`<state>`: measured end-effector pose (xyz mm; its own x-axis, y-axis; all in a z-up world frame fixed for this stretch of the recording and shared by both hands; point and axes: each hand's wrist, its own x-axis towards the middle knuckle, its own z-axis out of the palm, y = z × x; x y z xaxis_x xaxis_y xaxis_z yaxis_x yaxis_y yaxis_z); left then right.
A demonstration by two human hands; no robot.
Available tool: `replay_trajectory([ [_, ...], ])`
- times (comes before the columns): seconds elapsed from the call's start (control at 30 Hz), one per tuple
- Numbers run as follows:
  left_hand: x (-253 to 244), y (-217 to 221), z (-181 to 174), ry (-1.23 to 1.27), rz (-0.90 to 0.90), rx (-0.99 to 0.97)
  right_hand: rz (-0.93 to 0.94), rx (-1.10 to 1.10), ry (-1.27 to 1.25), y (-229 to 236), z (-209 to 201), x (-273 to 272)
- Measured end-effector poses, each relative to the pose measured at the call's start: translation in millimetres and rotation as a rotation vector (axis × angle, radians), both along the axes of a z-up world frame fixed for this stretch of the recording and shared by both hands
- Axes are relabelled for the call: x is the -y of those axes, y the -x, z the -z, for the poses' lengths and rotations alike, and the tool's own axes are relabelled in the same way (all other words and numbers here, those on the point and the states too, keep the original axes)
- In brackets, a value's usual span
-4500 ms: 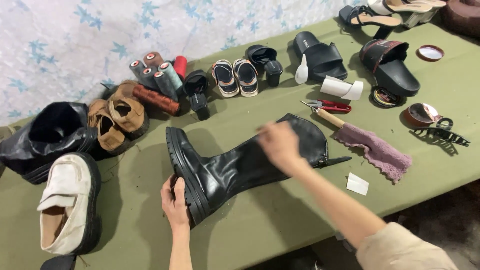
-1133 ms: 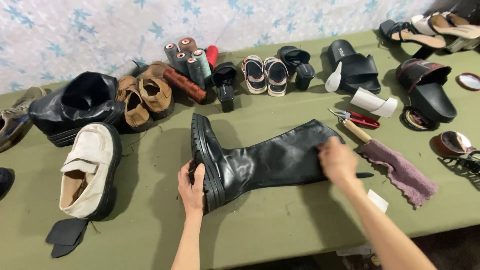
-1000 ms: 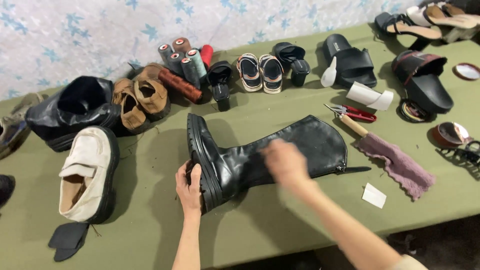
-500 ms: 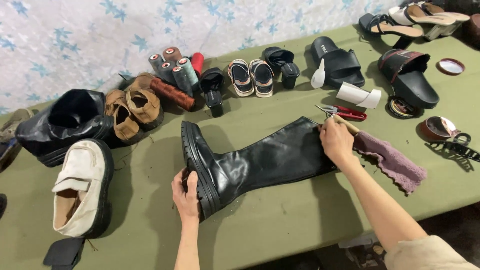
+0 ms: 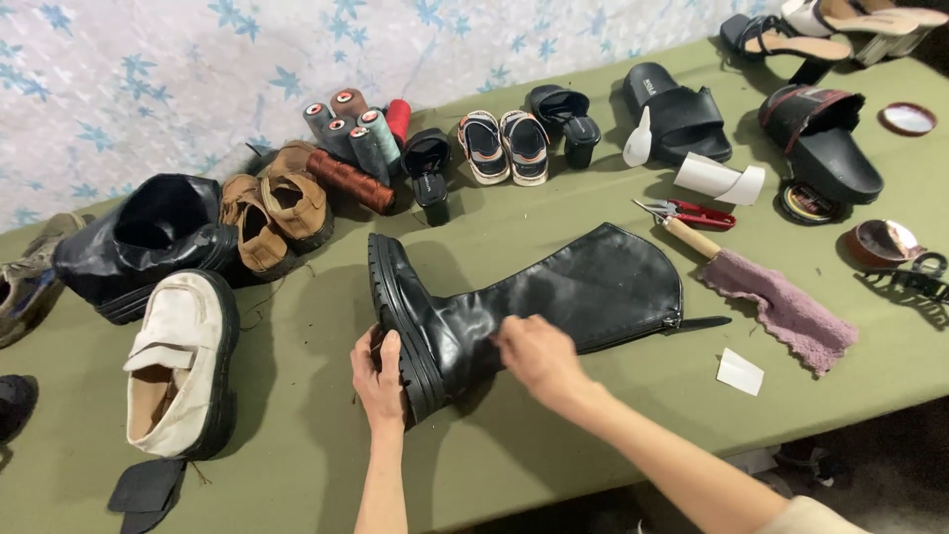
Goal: The person picks up a black leather boot and wipes its surface with a cloth. They rotate the boot to clean different sides, including the sole and the upper shaft, while other shoes and tools remain on the table.
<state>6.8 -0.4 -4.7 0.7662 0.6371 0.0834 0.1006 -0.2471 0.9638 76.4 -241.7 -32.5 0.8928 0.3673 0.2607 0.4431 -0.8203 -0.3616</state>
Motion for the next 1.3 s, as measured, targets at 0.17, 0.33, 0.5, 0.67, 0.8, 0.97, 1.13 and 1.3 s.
replay_trajectory([
  [0.17,-2,3,5,0.017,0.016,0.04,0.397,-0.177,0.291,-33,-31,112],
  [0.33,0,5,2,-0.017,0.029,0.038,0.607,-0.039,0.121,-80,-2,197],
  [0.5,1,7,3,0.005,0.023,0.023,0.336,-0.193,-0.006,0,-61,16],
  [0.67,-2,1,6,-0.047,-0.004,0.032,-0.074,0.136,-0.133,40,-7,-44],
  [0.8,-1,1,6,-0.003,0.014,0.012,0.103,0.21,0.061,20,17,25],
  [0.97,-3,-3,13,-0.02,-0.019,0.04,0.495,-0.15,0.225,-8,-7,154],
  [1.13,2,3,5,-0.007,-0.027,0.038,0.488,-0.065,-0.008,-6,-67,129],
  [1.3,2,4,4,-0.023,-0.016,0.026,0.16,0.037,0.009,-4,-9,28],
])
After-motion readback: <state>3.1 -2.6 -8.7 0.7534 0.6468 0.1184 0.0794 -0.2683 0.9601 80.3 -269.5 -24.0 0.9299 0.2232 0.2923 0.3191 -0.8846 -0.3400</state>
